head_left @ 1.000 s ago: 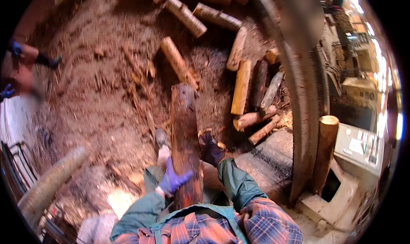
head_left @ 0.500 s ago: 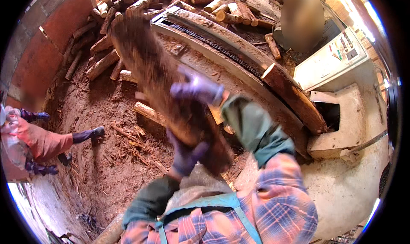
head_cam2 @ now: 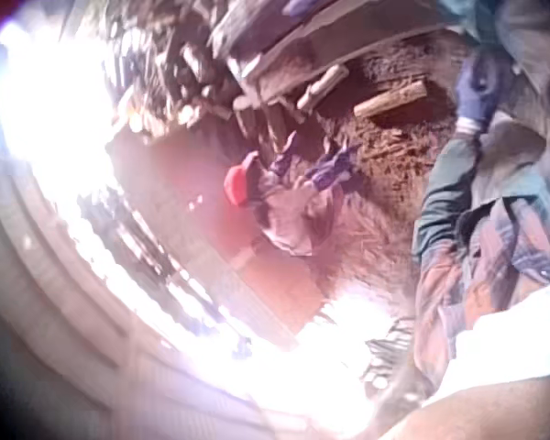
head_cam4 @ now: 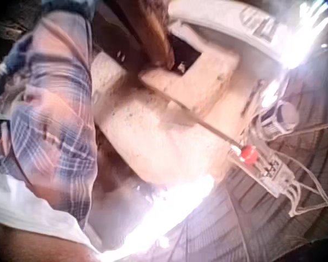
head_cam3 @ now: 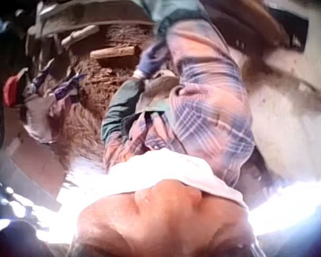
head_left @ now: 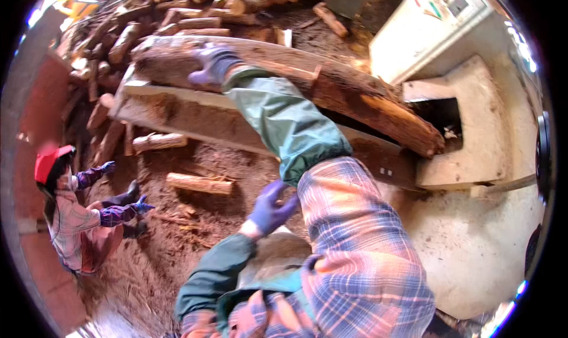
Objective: The person repeatedly picks up logs from a pile on the floor and feeds them one by one into a wood chipper. The person handles logs of varying sizes, lifting and positioning them into the machine's intake slot.
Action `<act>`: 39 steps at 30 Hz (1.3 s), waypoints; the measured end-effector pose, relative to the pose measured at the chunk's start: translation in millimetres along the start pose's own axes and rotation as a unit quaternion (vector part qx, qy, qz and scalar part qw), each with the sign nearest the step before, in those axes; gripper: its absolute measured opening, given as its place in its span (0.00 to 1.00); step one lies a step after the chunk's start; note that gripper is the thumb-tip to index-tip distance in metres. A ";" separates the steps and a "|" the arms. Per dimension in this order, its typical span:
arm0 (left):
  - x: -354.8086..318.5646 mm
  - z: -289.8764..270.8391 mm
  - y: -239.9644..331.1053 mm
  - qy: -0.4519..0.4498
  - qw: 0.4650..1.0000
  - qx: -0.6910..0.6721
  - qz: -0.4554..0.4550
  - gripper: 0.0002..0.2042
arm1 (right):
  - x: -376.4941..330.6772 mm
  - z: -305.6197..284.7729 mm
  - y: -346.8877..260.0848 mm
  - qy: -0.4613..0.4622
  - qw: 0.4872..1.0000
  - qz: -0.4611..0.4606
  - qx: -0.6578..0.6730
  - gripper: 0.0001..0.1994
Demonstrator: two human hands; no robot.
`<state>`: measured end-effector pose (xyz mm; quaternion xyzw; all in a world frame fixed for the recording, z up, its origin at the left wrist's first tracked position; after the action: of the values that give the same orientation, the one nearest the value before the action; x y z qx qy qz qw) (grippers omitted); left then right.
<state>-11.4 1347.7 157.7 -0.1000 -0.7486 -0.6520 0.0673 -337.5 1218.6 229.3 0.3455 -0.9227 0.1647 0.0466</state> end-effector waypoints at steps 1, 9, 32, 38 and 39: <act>-14.7 -8.0 -11.0 0.017 0.999 0.032 -0.001 0.22 | -0.5 -9.0 -1.3 -0.045 0.994 -0.049 0.083 0.39; -37.4 -102.3 -59.3 0.037 0.991 0.128 -0.006 0.18 | -172.8 -116.7 99.9 0.453 0.888 -0.006 0.083 0.11; 374.9 36.0 -5.1 -0.188 0.870 0.429 0.152 0.21 | -219.7 -141.3 293.7 0.132 0.932 0.312 0.125 0.18; 349.3 50.0 4.6 -0.196 0.904 0.346 0.157 0.16 | -257.0 -138.2 290.0 0.261 0.952 0.152 0.056 0.10; 349.6 44.7 2.0 -0.153 0.930 0.265 0.205 0.14 | -266.5 -147.1 288.8 0.255 0.953 0.161 0.028 0.08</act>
<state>-349.0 1413.8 234.1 -0.3287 -0.8583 -0.3790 0.1080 -328.4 1638.1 236.1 0.1398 -0.9184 0.2782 0.2439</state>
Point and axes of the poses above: each hand's wrist, its own x-axis towards the middle knuckle, its own z-axis out of the palm, y = z × x, the point moved 2 cm from there along x, towards the middle knuckle, and after that the axes turned 12 degrees about z, right-handed, at the moved point
